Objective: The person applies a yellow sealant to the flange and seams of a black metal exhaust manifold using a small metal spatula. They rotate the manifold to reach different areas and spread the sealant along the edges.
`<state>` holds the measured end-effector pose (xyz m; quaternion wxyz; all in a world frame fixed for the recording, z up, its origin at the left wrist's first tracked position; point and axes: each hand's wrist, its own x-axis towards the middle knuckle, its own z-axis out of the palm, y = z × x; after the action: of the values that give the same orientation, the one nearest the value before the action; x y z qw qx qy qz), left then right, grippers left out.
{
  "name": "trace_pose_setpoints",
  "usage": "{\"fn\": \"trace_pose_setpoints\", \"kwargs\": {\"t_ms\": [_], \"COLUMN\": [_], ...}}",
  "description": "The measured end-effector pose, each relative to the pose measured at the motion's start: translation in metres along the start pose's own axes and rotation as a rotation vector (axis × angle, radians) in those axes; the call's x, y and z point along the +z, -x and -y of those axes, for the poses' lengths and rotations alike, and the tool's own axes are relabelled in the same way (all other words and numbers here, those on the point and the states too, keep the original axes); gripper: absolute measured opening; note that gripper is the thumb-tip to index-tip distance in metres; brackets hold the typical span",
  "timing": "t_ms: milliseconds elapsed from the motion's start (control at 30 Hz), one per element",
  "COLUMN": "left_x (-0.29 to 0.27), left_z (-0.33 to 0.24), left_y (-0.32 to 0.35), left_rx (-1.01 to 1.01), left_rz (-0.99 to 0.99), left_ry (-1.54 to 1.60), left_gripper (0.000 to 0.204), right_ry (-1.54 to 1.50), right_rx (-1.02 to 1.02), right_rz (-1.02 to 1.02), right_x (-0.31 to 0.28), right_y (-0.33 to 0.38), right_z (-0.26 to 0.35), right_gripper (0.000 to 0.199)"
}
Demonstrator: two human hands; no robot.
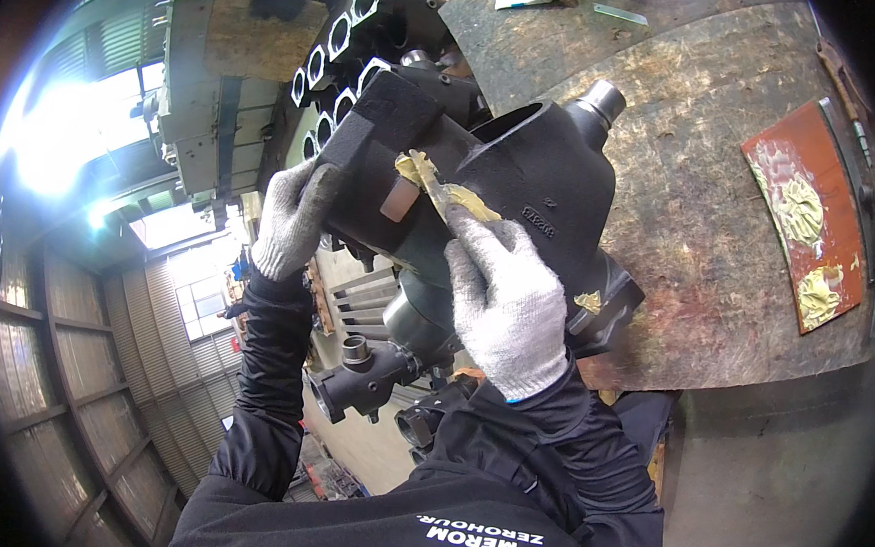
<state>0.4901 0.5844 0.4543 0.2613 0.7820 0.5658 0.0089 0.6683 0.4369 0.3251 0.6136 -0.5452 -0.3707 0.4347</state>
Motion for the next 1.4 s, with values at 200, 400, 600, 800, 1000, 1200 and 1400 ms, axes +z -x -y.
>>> {"fn": "trace_pose_setpoints", "kwargs": {"t_ms": [200, 400, 600, 800, 1000, 1200, 1400], "left_x": [-0.001, 0.002, -0.001, -0.001, -0.001, -0.001, 0.000], "left_z": [0.000, 0.004, -0.001, 0.001, 0.002, 0.002, 0.003], "left_y": [0.003, -0.001, 0.004, 0.001, 0.001, 0.001, 0.000], "left_rx": [-0.054, 0.135, -0.111, -0.069, -0.054, -0.034, -0.009], "left_rz": [0.017, -0.034, 0.013, 0.008, 0.007, -0.007, -0.017], "left_ry": [0.067, 0.002, 0.092, 0.064, 0.049, 0.007, -0.007], "left_gripper": [0.039, 0.039, 0.037, 0.036, 0.037, 0.037, 0.036], "right_ry": [0.066, 0.139, 0.194, 0.268, 0.298, 0.310, 0.310], "right_rx": [0.047, -0.049, -0.120, -0.155, -0.202, -0.104, -0.099], "right_rz": [0.054, 0.002, 0.028, 0.004, 0.012, -0.027, -0.050], "right_x": [0.000, 0.002, -0.004, -0.013, -0.025, -0.018, -0.009], "right_y": [0.009, 0.009, 0.006, 0.000, -0.012, -0.001, 0.009], "right_z": [0.007, -0.002, -0.011, -0.021, -0.030, -0.027, -0.025], "right_gripper": [0.036, 0.039, 0.041, 0.043, 0.039, 0.038, 0.043]}}
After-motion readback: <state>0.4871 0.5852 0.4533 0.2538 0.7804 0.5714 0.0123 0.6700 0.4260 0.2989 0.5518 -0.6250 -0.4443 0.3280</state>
